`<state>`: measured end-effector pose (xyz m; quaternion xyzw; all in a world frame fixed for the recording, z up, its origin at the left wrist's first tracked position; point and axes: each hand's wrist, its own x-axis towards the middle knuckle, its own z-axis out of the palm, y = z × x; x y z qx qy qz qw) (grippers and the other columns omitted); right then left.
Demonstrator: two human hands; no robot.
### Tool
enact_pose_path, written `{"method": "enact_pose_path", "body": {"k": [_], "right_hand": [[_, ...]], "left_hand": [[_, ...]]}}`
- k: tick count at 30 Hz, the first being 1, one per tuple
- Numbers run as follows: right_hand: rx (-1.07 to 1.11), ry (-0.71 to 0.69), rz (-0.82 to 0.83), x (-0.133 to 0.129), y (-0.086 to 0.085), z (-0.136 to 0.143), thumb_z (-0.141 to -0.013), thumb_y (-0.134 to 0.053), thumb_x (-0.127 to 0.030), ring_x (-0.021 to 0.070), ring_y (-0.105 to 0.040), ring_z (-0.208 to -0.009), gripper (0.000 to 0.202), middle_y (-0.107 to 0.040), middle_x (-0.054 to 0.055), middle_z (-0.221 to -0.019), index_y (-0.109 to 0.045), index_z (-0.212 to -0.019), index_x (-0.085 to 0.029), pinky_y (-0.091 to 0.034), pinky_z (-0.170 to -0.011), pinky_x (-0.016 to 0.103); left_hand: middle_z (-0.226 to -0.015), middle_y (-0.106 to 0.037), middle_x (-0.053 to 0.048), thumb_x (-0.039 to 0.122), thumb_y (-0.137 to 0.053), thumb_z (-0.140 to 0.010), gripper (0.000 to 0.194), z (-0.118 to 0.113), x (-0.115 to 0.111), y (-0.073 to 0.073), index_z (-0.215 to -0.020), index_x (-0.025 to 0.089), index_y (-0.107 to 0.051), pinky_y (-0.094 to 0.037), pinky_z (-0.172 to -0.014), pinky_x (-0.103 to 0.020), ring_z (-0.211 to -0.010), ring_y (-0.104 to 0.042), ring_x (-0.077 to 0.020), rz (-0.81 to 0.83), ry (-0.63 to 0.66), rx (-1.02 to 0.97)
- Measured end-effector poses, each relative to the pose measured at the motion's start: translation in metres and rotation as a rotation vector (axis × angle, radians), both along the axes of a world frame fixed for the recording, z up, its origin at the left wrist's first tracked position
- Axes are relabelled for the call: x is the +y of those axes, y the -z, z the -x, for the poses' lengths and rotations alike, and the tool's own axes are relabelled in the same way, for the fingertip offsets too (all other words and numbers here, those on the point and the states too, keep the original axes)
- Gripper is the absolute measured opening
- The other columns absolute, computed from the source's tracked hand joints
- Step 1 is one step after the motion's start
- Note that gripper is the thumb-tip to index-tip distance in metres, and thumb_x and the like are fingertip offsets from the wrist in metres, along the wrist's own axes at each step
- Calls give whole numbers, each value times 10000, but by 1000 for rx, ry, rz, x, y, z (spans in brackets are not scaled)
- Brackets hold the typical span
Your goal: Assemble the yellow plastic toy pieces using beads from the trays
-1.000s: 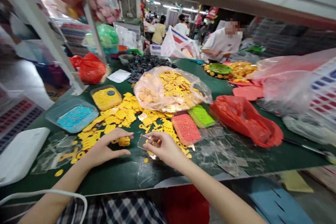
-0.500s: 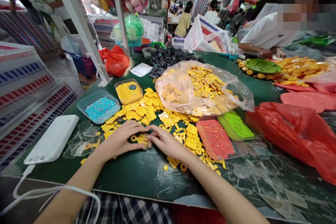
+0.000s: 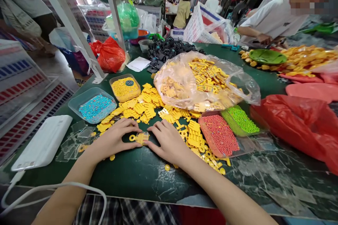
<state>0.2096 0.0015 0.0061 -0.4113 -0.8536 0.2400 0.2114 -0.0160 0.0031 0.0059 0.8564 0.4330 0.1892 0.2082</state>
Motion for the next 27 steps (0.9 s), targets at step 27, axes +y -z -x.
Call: {"method": "enact_pose_path", "body": {"k": [27], "right_hand": [[-210,49,-76,3,3,1,-848,-660,-440,243,-494,-910,298,-597,77,-892,-747,-1044,-233,-425,-804,381]], "left_hand": [[-1054,-648,-38,498,-806,-688,390,-13,13,-8,-995,262,-760,-407,-886,-392,-993,-531,-260,90,-70,294]]}}
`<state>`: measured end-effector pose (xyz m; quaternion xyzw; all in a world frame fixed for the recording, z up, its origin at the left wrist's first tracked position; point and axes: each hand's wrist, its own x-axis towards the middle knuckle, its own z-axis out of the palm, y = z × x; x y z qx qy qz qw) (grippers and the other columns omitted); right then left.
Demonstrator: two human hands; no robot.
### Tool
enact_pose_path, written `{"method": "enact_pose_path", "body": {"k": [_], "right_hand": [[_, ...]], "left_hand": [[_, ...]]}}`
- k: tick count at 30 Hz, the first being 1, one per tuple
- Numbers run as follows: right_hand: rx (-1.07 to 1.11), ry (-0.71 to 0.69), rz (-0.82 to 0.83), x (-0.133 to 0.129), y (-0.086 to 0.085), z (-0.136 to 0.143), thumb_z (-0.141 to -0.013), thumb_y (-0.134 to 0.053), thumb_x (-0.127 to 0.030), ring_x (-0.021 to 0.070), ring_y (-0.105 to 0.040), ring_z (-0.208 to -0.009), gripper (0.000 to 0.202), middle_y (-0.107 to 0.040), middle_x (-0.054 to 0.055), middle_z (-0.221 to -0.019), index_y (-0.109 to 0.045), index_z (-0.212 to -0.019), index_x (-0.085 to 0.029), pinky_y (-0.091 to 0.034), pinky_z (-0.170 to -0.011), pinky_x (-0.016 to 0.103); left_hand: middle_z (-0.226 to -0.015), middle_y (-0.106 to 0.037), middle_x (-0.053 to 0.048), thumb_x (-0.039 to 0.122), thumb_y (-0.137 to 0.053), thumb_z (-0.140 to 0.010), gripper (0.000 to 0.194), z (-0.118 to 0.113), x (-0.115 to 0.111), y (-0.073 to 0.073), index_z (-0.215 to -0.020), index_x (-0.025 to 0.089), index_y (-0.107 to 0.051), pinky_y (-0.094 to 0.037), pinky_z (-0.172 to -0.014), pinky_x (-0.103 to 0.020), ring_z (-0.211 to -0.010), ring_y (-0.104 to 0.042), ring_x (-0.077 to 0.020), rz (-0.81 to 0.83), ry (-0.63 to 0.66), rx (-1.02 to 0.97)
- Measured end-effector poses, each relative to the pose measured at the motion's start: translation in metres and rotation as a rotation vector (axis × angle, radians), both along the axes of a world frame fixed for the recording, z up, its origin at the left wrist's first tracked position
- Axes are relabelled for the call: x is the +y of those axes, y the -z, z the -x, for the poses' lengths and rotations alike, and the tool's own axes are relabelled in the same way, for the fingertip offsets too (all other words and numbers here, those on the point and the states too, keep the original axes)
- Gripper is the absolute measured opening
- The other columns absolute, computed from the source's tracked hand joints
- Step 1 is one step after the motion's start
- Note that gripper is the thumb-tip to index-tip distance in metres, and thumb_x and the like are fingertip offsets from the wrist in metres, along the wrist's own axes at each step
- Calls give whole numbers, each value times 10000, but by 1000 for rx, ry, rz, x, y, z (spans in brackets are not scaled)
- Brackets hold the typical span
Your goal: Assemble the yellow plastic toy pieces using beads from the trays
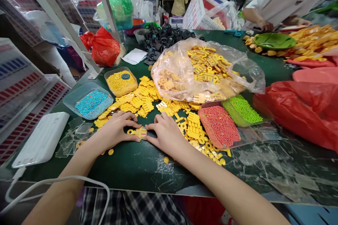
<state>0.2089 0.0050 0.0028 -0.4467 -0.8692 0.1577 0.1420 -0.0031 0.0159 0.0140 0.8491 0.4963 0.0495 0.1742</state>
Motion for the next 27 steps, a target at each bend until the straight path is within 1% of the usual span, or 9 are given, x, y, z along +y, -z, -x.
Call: {"method": "enact_pose_path", "body": {"k": [4,7,9,13,16,18,20,24,27], "right_hand": [[7,16,15,0,1,1,-832,-681,-444,245,-508,-921,306,-602,74,-884,-744,-1040,-227,-431,-804,372],[35,19,33,-1,3,1,-824,-697,-422,247,-516,-939,291,-612,72,-917,-730,-1029,-218,-437,-817,376],[67,5,41,-3,3,0,-837,-690,-385,248,-516,-964,281,-622,74,-963,-698,-1051,-204,-436,-845,385],[193,27,45,-7,2,1,-879,-639,-319,232,-513,-956,254,-632,65,-984,-609,-1091,-182,-433,-854,381],[337,90,93,-10,2,4,-920,-581,-331,198,-523,-874,140,-619,29,-863,-587,-927,-191,-439,-791,334],[409,90,114,-11,3,7,-942,-546,-343,178,-528,-827,194,-603,14,-805,-561,-816,-196,-440,-747,304],[441,68,77,-11,5,8,-950,-533,-344,170,-529,-800,218,-603,13,-788,-559,-793,-196,-436,-719,292],[418,31,-139,-10,4,6,-955,-528,-334,179,-522,-791,192,-640,26,-806,-604,-848,-193,-414,-728,312],[370,-12,-236,-10,3,3,-958,-523,-324,184,-513,-796,187,-661,31,-815,-630,-870,-199,-397,-741,326]], "left_hand": [[-1102,-647,-59,533,-811,-659,414,4,2,2,-951,242,-764,-415,-887,-405,-1018,-541,-273,-117,86,35],[-1116,-654,-66,491,-823,-665,402,9,2,7,-952,220,-751,-442,-907,-388,-1034,-561,-259,-171,161,-58],[-1076,-669,-61,443,-808,-710,352,11,1,9,-961,207,-738,-461,-909,-359,-1019,-578,-234,-221,203,-143],[-998,-693,-60,364,-750,-796,263,10,-4,9,-974,177,-697,-489,-880,-336,-944,-606,-203,-407,228,-279],[-990,-697,-73,341,-692,-854,232,6,-9,5,-1006,168,-666,-499,-863,-336,-935,-614,-198,-563,219,-356],[-999,-699,-74,332,-651,-893,213,4,-12,2,-1040,178,-649,-501,-864,-335,-947,-618,-193,-612,215,-386],[-1017,-701,-70,333,-618,-919,202,3,-14,0,-1065,196,-640,-501,-873,-339,-965,-622,-190,-603,214,-411],[-1042,-702,-77,349,-599,-932,246,4,-15,-2,-1126,200,-624,-503,-884,-358,-994,-614,-198,-546,159,-477],[-983,-712,-59,312,-567,-953,167,4,-13,0,-1048,201,-649,-499,-863,-345,-951,-612,-186,-534,153,-496]]}}
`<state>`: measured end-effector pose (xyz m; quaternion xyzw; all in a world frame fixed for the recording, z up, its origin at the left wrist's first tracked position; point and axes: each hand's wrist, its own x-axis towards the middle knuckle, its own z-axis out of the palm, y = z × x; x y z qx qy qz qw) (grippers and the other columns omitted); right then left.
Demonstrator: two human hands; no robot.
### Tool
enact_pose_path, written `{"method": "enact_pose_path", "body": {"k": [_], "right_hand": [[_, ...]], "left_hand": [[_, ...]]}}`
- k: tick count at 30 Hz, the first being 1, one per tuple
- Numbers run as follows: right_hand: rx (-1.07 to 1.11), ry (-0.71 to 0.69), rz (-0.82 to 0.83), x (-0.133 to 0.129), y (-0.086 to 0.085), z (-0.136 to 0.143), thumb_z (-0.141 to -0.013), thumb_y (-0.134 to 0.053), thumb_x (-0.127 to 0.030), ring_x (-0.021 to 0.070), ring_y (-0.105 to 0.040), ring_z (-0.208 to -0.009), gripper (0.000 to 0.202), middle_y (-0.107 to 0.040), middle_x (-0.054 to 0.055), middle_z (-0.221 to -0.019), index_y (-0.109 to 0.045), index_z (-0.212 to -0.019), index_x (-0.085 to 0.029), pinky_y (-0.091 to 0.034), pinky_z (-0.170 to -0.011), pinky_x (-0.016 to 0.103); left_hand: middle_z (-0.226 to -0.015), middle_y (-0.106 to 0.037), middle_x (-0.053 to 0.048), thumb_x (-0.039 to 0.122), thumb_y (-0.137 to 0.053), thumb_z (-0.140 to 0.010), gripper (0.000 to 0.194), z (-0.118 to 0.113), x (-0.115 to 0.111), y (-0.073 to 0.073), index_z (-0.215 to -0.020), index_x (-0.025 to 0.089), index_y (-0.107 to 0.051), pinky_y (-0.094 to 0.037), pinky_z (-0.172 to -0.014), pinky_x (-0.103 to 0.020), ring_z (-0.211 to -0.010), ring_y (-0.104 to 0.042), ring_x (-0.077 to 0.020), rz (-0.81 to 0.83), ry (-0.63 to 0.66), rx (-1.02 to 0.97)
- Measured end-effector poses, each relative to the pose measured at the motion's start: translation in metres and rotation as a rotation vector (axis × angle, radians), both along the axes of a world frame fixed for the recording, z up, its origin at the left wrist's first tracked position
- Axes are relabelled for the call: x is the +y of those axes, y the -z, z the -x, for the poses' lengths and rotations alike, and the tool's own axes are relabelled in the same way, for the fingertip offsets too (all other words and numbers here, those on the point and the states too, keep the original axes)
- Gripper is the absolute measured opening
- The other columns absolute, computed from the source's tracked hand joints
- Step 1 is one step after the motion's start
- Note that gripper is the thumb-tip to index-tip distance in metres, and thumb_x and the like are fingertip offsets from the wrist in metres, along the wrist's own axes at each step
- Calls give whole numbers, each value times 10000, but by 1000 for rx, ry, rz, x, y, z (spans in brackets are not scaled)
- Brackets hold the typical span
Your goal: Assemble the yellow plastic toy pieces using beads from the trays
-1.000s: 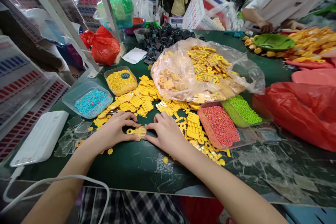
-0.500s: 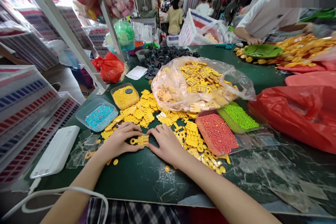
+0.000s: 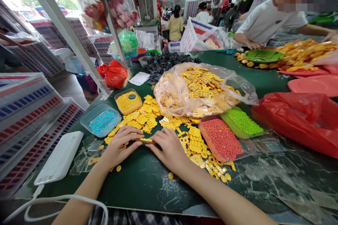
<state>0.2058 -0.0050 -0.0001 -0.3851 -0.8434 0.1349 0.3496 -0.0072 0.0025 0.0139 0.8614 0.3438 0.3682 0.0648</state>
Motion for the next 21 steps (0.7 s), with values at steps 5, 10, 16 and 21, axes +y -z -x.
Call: {"method": "enact_pose_path", "body": {"k": [5,10,16,21], "right_hand": [[62,-10,53,1,4,4,-947,-545,-333,170,-507,-747,239,-641,16,-736,-606,-762,-193,-397,-702,307],[130,-11,54,1,-5,3,-927,-545,-467,157,-543,-703,344,-634,5,-693,-603,-716,-202,-411,-670,294],[271,407,-111,48,-76,-63,-927,-406,-607,156,-523,-652,471,-578,8,-672,-597,-763,-209,-420,-633,291],[206,587,-68,118,-117,-107,-900,-436,-561,203,-565,-767,437,-646,86,-785,-602,-792,-172,-446,-712,331]], "left_hand": [[-820,-699,-46,270,-541,-966,151,-7,2,5,-898,179,-639,-507,-755,-299,-814,-607,-169,-63,44,-54],[-869,-716,-54,275,-500,-983,180,-3,5,8,-934,190,-651,-528,-776,-301,-838,-640,-173,-162,29,-51],[-1076,-704,-97,335,-469,-984,280,10,7,15,-1191,194,-594,-525,-911,-373,-1018,-644,-221,-182,-148,-68],[-1049,-695,-92,314,-459,-980,236,11,7,16,-1125,188,-597,-521,-908,-394,-1017,-636,-227,-120,-174,-58]]}}
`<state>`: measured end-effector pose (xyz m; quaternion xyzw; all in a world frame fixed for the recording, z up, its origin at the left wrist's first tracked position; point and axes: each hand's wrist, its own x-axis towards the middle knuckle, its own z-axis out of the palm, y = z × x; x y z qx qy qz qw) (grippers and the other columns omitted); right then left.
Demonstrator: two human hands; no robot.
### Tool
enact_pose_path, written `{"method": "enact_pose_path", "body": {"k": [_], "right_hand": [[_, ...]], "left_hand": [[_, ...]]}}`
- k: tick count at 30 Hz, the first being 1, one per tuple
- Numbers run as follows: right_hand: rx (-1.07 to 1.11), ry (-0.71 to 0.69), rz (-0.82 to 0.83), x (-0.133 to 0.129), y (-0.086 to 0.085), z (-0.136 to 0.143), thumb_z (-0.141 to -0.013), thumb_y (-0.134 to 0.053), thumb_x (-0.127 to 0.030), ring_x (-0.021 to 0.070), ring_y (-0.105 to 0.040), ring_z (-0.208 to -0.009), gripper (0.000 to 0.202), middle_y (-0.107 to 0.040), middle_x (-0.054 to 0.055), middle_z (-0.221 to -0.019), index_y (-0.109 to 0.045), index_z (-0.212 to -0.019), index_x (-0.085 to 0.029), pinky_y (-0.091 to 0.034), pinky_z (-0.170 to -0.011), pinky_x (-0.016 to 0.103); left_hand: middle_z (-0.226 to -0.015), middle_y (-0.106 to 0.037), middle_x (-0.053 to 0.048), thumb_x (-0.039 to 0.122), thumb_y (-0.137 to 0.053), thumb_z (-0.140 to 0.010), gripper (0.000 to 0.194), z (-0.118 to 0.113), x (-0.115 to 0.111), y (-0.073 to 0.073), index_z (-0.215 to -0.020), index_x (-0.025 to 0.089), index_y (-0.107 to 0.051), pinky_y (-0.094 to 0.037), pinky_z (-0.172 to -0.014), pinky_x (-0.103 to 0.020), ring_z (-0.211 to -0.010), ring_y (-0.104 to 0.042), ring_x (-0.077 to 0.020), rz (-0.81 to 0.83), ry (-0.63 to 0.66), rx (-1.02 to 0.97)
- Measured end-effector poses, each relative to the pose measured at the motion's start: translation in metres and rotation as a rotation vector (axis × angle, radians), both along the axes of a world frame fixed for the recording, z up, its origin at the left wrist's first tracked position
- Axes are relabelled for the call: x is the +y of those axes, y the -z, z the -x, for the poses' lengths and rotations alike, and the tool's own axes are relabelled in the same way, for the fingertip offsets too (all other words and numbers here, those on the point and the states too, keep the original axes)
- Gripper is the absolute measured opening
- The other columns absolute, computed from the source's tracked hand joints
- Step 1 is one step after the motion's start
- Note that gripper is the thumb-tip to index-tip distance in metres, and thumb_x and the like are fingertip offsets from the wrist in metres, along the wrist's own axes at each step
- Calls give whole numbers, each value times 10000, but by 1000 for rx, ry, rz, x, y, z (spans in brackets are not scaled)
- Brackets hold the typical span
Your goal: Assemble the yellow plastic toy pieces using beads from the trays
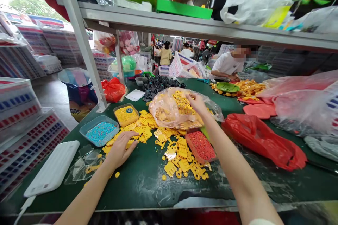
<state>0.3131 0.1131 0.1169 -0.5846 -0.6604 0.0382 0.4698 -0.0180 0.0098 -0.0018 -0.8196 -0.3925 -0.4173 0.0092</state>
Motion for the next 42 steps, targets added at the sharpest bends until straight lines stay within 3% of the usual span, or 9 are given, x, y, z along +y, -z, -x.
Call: {"method": "enact_pose_path", "body": {"k": [2,5,11,18,26,30,34,38,42], "right_hand": [[-59,23,20,4,0,3,-887,-474,-498,221,-580,-832,366,-664,113,-857,-610,-838,-162,-451,-768,351],[-166,14,12,-22,11,23,-906,-420,-397,217,-586,-878,292,-659,125,-962,-592,-937,-163,-448,-796,344],[-485,-172,145,-91,63,70,-898,-437,-267,168,-603,-725,156,-648,29,-793,-570,-839,-212,-428,-652,265],[-667,-89,283,-83,113,90,-872,-562,-298,291,-644,-925,206,-660,205,-1017,-592,-979,-124,-479,-673,336],[-577,-237,241,-83,118,71,-946,-425,-225,241,-649,-924,207,-688,133,-1013,-611,-1013,-166,-490,-760,350],[-512,-532,204,-102,119,90,-952,-486,-263,166,-661,-878,177,-712,45,-955,-639,-1026,-213,-487,-775,286],[-597,-815,131,-131,121,121,-942,-524,-218,174,-653,-846,155,-696,36,-924,-635,-1048,-199,-474,-730,300],[-737,-769,101,-143,116,128,-938,-544,-314,218,-631,-860,200,-656,78,-987,-623,-1050,-169,-465,-712,344],[-763,-761,190,-138,104,114,-877,-604,-471,255,-613,-883,341,-640,107,-993,-629,-984,-148,-458,-724,369]], "left_hand": [[-1045,-693,-91,305,-472,-973,219,1,1,0,-1107,185,-598,-519,-902,-396,-1016,-631,-230,6,-34,-3],[-1044,-690,-94,271,-470,-964,199,4,3,0,-1071,174,-607,-505,-913,-409,-1018,-624,-237,43,-106,9],[-1031,-714,-80,189,-453,-943,198,3,5,6,-1018,174,-635,-490,-886,-395,-986,-650,-226,156,-150,95],[-987,-744,-66,162,-513,-913,210,-12,1,11,-1046,190,-674,-471,-867,-422,-945,-653,-239,254,-79,276],[-1098,-714,-73,274,-553,-924,233,-1,6,6,-1131,197,-626,-450,-934,-431,-1042,-628,-243,282,-119,232],[-1055,-724,-72,279,-515,-939,204,3,7,1,-1069,198,-650,-482,-919,-412,-1004,-652,-234,252,-176,78],[-1073,-735,-65,233,-504,-950,217,-21,13,-5,-1074,194,-677,-527,-902,-347,-1007,-675,-199,397,29,14],[-1080,-742,-42,200,-526,-947,219,-56,32,-15,-1082,207,-697,-538,-909,-304,-1000,-690,-178,468,270,186],[-1065,-731,-39,185,-609,-895,172,-85,48,-23,-1031,186,-716,-530,-907,-292,-1009,-681,-199,374,344,438]]}}
